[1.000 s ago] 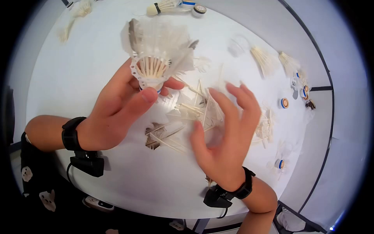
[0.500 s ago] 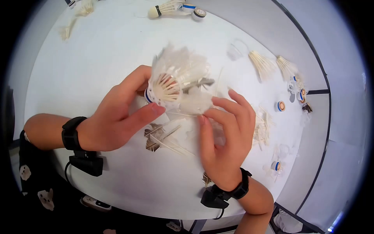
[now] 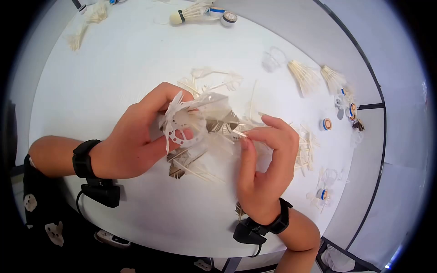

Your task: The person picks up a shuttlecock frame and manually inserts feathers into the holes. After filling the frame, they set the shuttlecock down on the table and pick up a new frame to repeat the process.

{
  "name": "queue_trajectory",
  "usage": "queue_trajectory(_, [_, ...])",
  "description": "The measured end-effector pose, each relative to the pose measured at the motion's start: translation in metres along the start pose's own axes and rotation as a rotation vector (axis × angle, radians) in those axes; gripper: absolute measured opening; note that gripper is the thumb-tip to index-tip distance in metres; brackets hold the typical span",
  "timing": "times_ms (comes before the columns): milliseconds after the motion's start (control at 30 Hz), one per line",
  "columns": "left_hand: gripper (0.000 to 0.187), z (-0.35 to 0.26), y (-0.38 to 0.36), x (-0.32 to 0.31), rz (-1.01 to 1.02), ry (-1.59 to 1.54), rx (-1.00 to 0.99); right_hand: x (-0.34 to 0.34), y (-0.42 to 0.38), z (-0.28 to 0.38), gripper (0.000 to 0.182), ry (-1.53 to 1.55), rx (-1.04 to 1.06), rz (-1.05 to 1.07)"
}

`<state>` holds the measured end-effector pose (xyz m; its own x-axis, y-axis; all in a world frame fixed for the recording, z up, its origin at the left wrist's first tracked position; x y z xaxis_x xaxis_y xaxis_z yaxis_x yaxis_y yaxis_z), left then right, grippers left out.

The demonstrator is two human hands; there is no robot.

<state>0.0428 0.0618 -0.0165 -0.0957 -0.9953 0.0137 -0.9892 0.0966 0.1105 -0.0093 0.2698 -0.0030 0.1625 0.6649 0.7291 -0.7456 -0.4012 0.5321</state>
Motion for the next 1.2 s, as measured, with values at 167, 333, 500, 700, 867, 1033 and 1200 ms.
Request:
queue_trajectory(167, [0.044,-0.008,-0.001,0.0,0.044,0.018,0.008,-0.002,-0.003,-0.001,0.019,0.071,-0.058,-0.035])
queue_trajectory(333, [0.042,0.0,0.0,0.001,0.101,-0.089,0.022,-0.003,-0.003,-0.003,0.021,0.153,-0.05,0.0])
queue_trajectory(500, [0.03,0.0,0.001,0.0,0.122,0.03,0.013,0.0,-0.009,-0.007,0.022,0.281,-0.012,-0.005])
queue_trajectory(700, [0.025,-0.001,-0.001,0.001,0.134,-0.128,0.065,0.008,-0.009,-0.004,0.02,0.415,0.098,-0.045])
queue_trajectory(867, [0.027,-0.001,-0.003,-0.004,0.032,0.002,-0.107,0.02,-0.005,0.0,0.029,0.33,0.262,0.071])
queue_trajectory(1033, [0.029,-0.005,-0.002,-0.003,0.049,0.038,-0.137,0.029,0.0,0.008,0.034,0.242,0.438,0.144])
queue_trajectory(1200, [0.029,-0.008,0.001,-0.002,0.099,0.229,-0.138,0.035,-0.007,0.012,0.017,0.385,0.462,0.097])
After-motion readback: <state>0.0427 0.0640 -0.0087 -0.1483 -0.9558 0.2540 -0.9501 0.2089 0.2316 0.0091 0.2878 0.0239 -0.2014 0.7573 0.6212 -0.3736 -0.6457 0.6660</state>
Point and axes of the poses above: each hand's wrist, its own y-axis towards the middle knuckle, its own x-axis out of the back of the hand, z = x × y, the point moved 3 cm from there along y, towards the middle knuckle, and after that the axes turned 13 degrees about -y, right-handed, at the moved point
